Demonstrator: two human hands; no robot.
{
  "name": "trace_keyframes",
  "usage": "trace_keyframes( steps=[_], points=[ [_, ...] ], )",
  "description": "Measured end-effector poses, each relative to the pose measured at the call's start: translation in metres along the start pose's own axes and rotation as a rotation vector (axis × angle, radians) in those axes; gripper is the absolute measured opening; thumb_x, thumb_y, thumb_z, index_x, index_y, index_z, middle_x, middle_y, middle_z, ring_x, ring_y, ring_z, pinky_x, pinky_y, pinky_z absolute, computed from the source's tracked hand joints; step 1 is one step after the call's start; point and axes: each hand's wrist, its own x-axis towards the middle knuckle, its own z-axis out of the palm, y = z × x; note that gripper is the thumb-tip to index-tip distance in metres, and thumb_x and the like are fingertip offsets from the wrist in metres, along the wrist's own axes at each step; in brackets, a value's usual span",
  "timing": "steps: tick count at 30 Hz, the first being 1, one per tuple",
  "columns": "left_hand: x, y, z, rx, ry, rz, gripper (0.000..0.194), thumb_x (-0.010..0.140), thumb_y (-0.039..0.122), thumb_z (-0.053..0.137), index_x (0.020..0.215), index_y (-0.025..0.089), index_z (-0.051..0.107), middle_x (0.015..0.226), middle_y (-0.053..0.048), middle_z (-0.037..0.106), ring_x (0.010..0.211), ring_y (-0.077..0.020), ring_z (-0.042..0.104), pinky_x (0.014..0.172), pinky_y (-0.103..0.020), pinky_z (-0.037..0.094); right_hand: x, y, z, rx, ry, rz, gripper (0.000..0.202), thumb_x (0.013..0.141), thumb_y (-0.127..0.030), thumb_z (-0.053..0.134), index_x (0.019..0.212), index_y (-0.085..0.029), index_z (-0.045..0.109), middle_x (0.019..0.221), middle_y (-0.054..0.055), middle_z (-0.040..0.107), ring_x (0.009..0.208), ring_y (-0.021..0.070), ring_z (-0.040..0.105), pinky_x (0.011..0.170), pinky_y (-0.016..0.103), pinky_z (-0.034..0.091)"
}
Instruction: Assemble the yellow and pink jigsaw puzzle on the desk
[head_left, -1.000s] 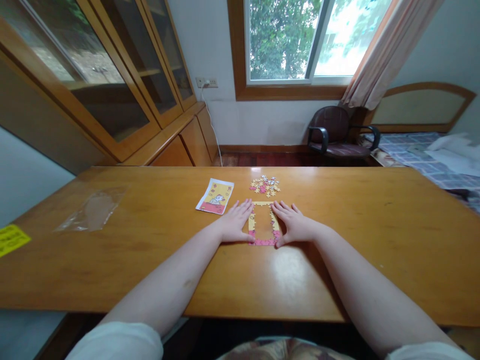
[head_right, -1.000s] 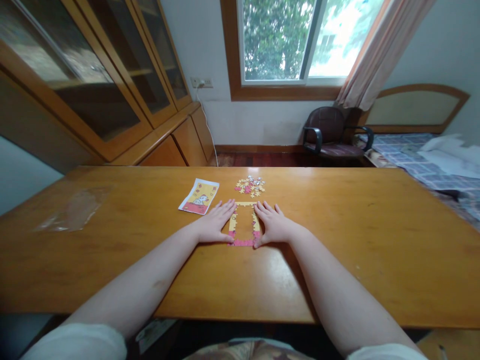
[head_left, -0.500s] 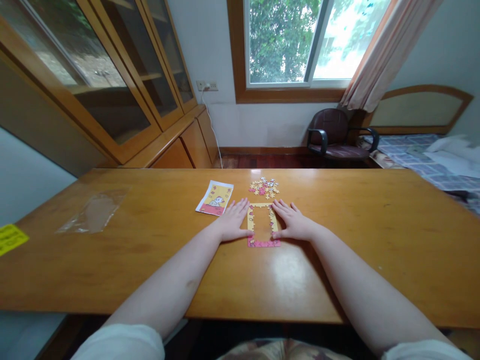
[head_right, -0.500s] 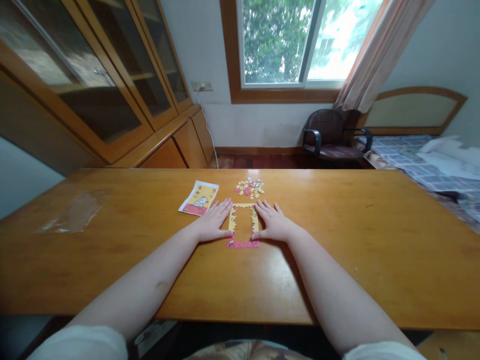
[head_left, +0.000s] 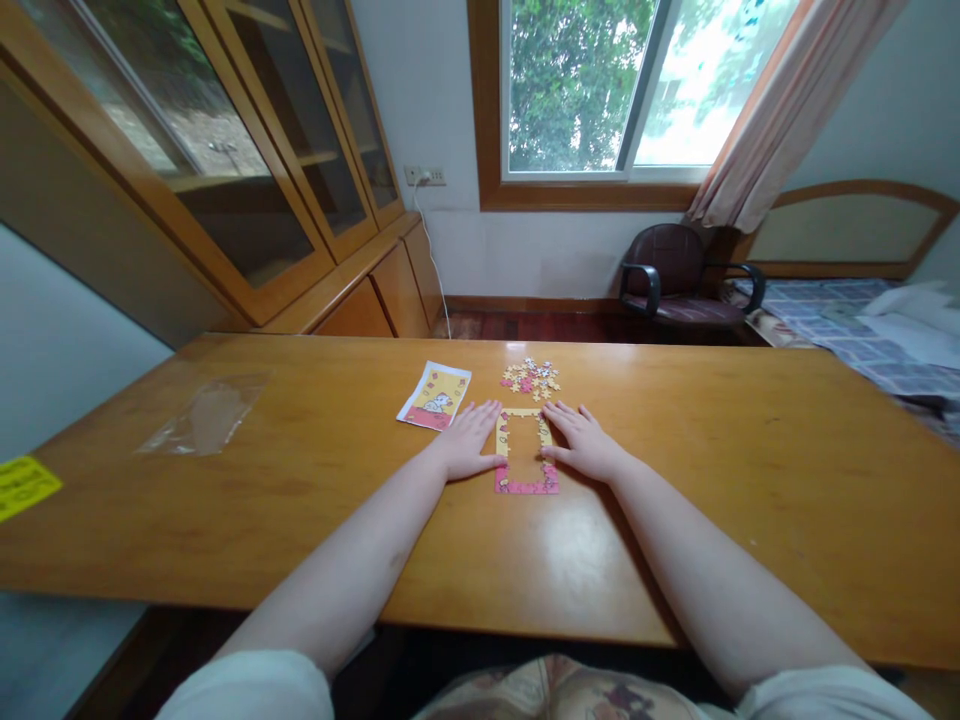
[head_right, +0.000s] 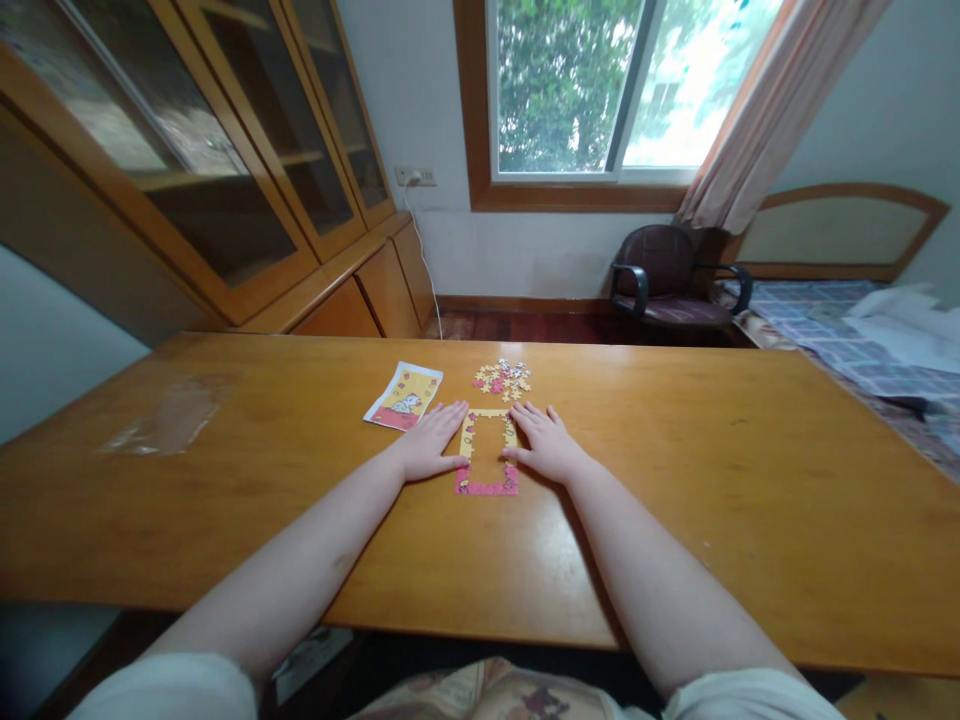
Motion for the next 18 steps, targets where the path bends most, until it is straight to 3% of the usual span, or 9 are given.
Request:
trace_keyframes(
  steps=[10, 18],
  points=[
    [0.0017, -0.0027, 0.0011, 0.01, 0.0, 0.033, 0.097, 0.081, 0.069, 0.043, 0.152, 0.011, 0.012, 0.158, -0.017, 0.017, 0.146, -0.0267, 0.015, 0.119, -0.043, 0.009, -0.0005, -0.0018, -0.0012, -0.018, -0.003, -0.001, 0.08, 0.085, -0.066, 0.047, 0.149, -0.02, 0.031, 0.154, 0.012, 0.03, 0.144, 0.0273, 0.022, 0.116, 0.055, 0.011],
    [-0.0024, -0.0006, 0.0001, -0.041, 0.02, -0.039, 0.087, 0.086, 0.062, 0.039, 0.151, 0.008, 0.016, 0.157, -0.017, 0.02, 0.145, -0.0261, 0.019, 0.12, -0.04, 0.013, -0.0038, -0.0025, -0.0023, -0.015, -0.007, 0.001, 0.079, 0.086, -0.063, 0.047, 0.15, -0.019, 0.03, 0.154, 0.012, 0.031, 0.144, 0.026, 0.022, 0.117, 0.053, 0.01]
  ],
)
